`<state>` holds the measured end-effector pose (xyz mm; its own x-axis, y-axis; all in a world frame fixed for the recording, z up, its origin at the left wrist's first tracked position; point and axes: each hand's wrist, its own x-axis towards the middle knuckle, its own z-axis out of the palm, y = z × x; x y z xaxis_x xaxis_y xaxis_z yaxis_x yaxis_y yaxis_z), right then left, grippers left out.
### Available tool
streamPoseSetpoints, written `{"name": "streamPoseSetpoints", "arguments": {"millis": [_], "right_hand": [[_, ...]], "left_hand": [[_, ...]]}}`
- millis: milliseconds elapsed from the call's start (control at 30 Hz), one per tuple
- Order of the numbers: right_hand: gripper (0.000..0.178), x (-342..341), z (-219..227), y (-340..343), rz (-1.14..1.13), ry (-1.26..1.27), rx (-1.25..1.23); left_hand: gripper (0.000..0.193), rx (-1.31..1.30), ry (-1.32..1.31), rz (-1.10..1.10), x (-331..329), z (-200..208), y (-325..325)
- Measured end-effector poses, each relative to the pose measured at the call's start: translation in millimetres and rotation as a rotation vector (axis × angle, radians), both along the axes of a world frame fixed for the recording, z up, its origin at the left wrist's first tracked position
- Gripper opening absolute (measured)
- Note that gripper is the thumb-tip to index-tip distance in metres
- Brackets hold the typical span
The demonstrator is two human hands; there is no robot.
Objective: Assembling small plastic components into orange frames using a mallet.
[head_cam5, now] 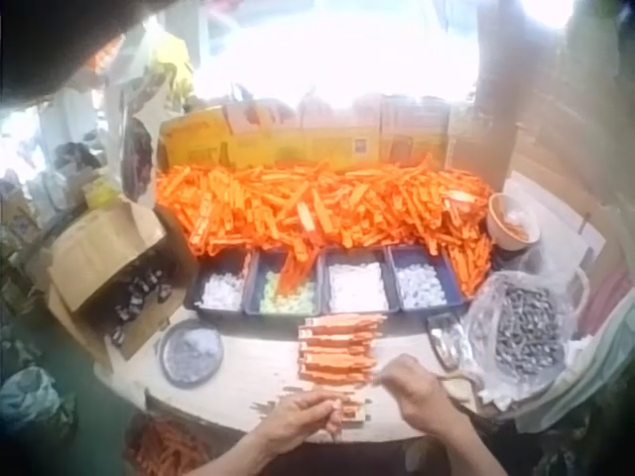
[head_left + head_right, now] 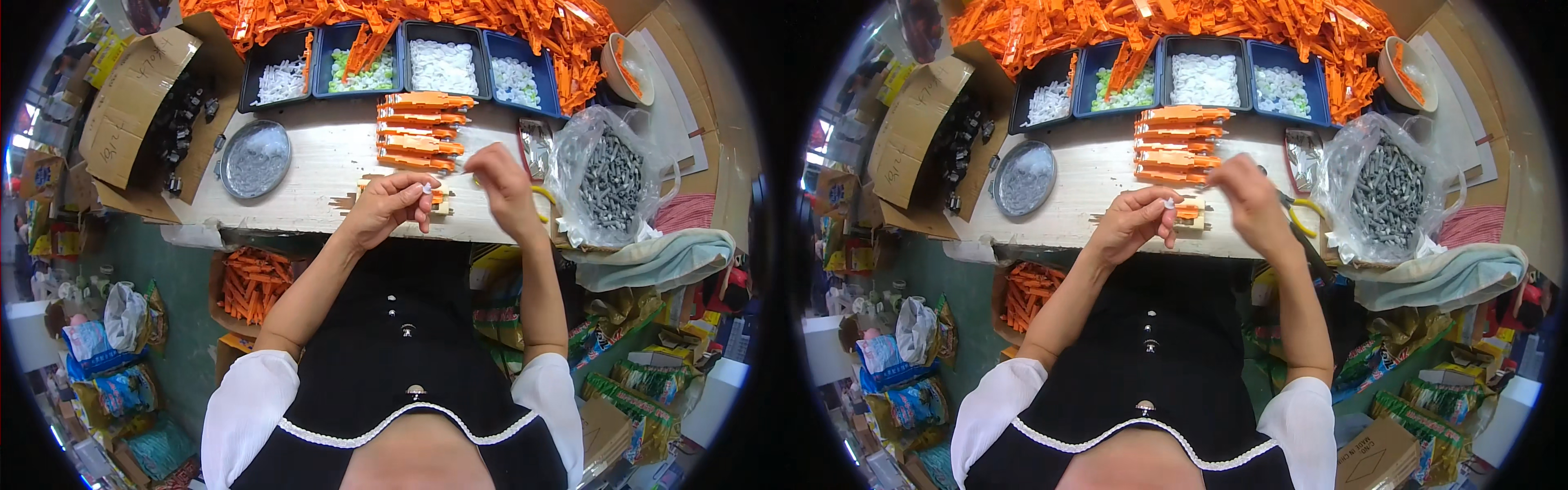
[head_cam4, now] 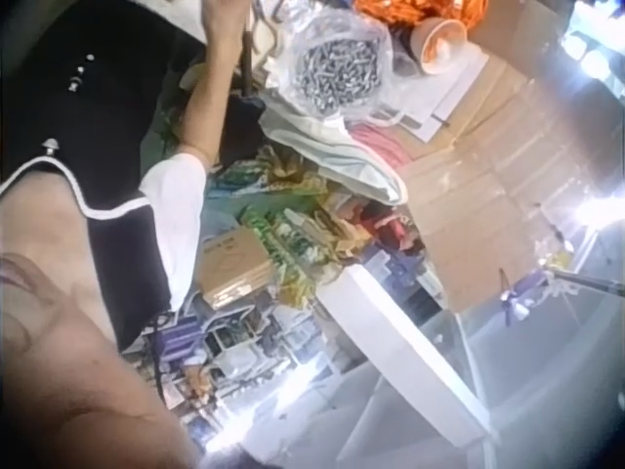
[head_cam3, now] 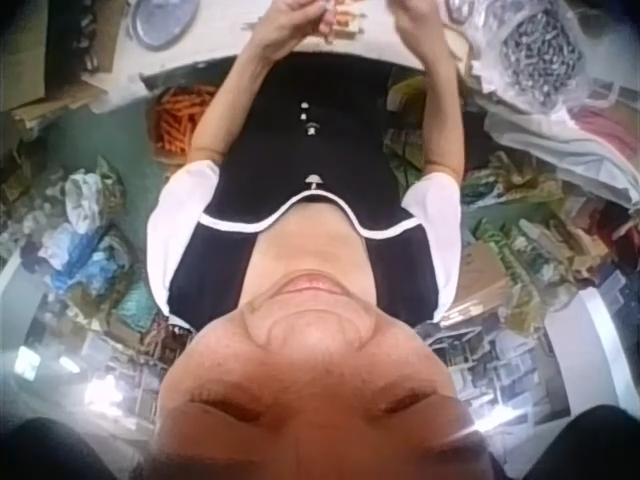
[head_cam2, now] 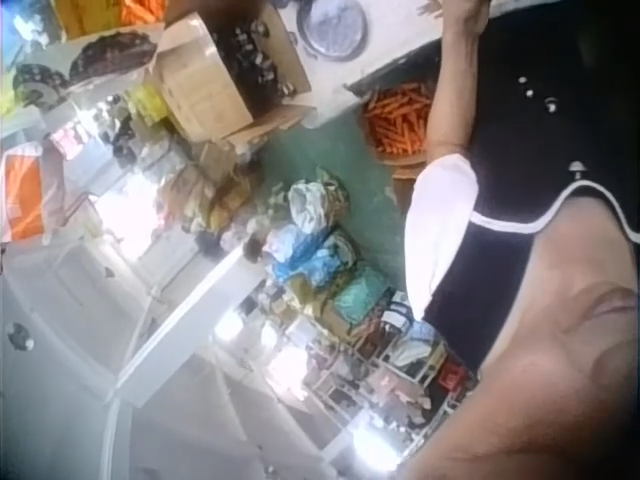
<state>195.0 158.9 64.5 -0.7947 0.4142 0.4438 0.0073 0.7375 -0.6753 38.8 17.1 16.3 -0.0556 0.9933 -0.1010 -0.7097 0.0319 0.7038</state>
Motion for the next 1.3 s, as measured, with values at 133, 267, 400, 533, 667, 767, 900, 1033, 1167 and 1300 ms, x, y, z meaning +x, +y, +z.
{"name": "streamPoseSetpoints", "arguments": {"millis": [133,267,400,533,667,767,900,1033,1167,1300], "right_hand": [[0.010,-12.1,11.8,-22.3,0.109,-0.100,-0.126],[0.010,-16.1,10.5,-25.3,0.198,-0.193,-0.056],[0.015,-20.6,15.0,-29.4,0.212,-0.208,0.022],[0.023,-24.5,16.6,-31.7,0.227,-0.201,0.178],[0.024,-27.8,11.8,-32.9,0.291,-0.245,0.145],[0.023,-32.9,4.6,-32.7,0.293,-0.153,-0.022],[0.021,-35.6,-3.2,-41.6,0.198,-0.110,-0.058],[0.019,-35.5,-20.7,-52.6,0.076,0.095,-0.070],[0.019,-34.5,-31.0,-55.8,0.023,0.134,-0.108],[0.020,-32.1,-26.8,-59.3,0.000,0.166,0.024]], "left_hand": [[0.023,0.008,-0.005,-0.042,-1.7,-0.6,-6.2],[0.022,0.001,0.006,-0.063,-3.7,0.7,-14.3],[0.022,-0.018,0.053,-0.074,-5.8,0.1,-19.2],[0.021,-0.032,0.076,-0.090,-8.0,0.8,-19.4],[0.019,-0.032,0.077,-0.121,-9.2,0.5,-21.2],[0.020,-0.006,0.112,-0.089,-9.9,0.7,-23.5],[0.022,-0.016,0.129,0.002,-11.1,-2.4,-24.6],[0.022,-0.024,-0.034,0.008,-8.4,-5.3,-25.9],[0.025,-0.007,-0.163,0.050,-3.4,-16.1,-26.5],[0.030,0.036,-0.256,0.116,2.0,-23.1,-24.5]]}}
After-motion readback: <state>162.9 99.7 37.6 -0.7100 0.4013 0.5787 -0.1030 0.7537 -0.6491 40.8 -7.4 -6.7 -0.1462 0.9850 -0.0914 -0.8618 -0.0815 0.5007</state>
